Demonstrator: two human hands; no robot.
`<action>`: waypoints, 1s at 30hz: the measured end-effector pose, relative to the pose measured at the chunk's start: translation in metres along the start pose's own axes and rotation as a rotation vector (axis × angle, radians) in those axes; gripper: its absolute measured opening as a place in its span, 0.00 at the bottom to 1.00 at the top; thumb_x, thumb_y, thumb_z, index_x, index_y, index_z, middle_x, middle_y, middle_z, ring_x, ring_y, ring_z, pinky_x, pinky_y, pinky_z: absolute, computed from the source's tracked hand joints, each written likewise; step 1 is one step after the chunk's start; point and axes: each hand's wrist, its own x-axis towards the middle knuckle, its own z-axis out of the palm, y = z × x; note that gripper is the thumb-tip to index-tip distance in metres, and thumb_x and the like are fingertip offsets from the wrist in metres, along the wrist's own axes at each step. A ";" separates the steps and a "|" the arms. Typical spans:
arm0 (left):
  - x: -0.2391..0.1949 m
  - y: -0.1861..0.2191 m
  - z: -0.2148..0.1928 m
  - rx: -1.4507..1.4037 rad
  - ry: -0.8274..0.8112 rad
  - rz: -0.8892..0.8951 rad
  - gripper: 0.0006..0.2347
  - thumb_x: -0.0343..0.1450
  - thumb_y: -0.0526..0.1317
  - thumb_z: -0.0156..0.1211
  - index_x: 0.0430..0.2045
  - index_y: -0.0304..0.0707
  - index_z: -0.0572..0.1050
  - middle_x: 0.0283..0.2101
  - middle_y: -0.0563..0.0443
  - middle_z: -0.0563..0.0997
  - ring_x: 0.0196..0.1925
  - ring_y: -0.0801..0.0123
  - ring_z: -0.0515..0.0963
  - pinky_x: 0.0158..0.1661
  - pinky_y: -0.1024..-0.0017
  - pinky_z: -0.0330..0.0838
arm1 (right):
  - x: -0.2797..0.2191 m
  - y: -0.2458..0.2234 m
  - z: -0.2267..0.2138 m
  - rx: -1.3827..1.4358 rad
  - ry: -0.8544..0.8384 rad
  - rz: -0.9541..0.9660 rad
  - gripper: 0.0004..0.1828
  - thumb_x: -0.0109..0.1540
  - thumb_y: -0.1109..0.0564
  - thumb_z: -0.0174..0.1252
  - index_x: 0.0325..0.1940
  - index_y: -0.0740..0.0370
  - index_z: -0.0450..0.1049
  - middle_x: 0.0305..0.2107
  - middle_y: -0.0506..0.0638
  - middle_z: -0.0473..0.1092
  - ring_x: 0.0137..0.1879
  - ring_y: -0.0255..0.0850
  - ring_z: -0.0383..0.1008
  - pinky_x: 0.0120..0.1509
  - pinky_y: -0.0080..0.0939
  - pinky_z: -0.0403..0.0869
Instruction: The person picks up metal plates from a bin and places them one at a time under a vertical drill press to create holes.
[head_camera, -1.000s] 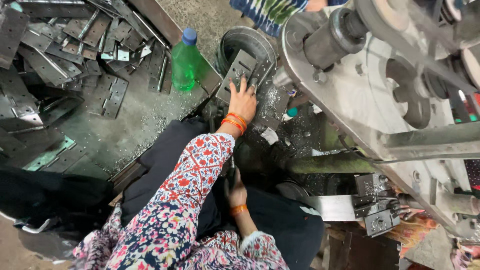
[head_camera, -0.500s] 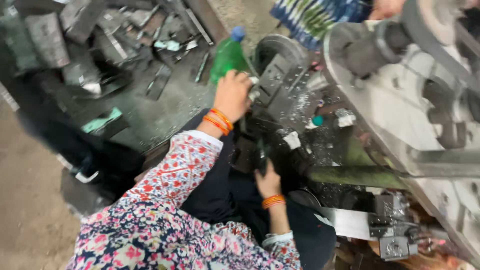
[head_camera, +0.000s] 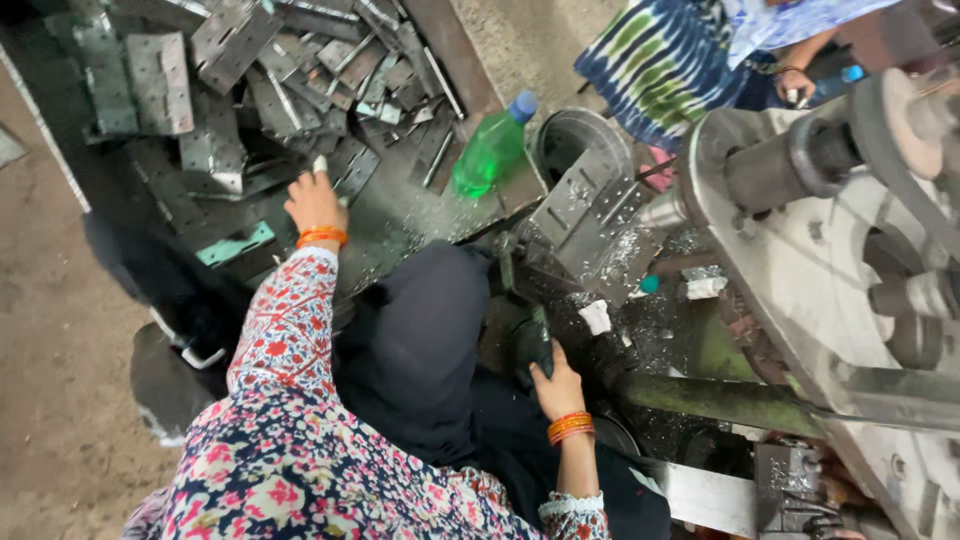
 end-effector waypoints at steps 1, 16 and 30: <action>0.004 -0.003 0.005 -0.062 -0.003 -0.027 0.33 0.59 0.42 0.76 0.60 0.39 0.69 0.52 0.42 0.72 0.55 0.45 0.71 0.47 0.48 0.69 | 0.001 -0.001 0.000 0.014 -0.001 -0.001 0.38 0.58 0.47 0.62 0.71 0.55 0.62 0.45 0.70 0.75 0.54 0.65 0.76 0.59 0.56 0.75; -0.043 0.001 -0.097 -0.187 0.112 0.329 0.27 0.62 0.24 0.62 0.59 0.34 0.71 0.48 0.36 0.76 0.49 0.42 0.74 0.51 0.54 0.70 | -0.012 -0.026 -0.006 0.058 -0.045 0.090 0.39 0.59 0.45 0.60 0.74 0.52 0.59 0.45 0.69 0.76 0.54 0.65 0.76 0.60 0.57 0.74; -0.138 0.258 -0.278 -0.421 -0.015 1.288 0.19 0.67 0.33 0.56 0.54 0.37 0.74 0.40 0.46 0.75 0.44 0.51 0.72 0.44 0.57 0.69 | -0.015 -0.029 -0.005 0.009 -0.052 0.081 0.42 0.59 0.45 0.60 0.76 0.54 0.57 0.46 0.72 0.74 0.54 0.67 0.75 0.60 0.60 0.73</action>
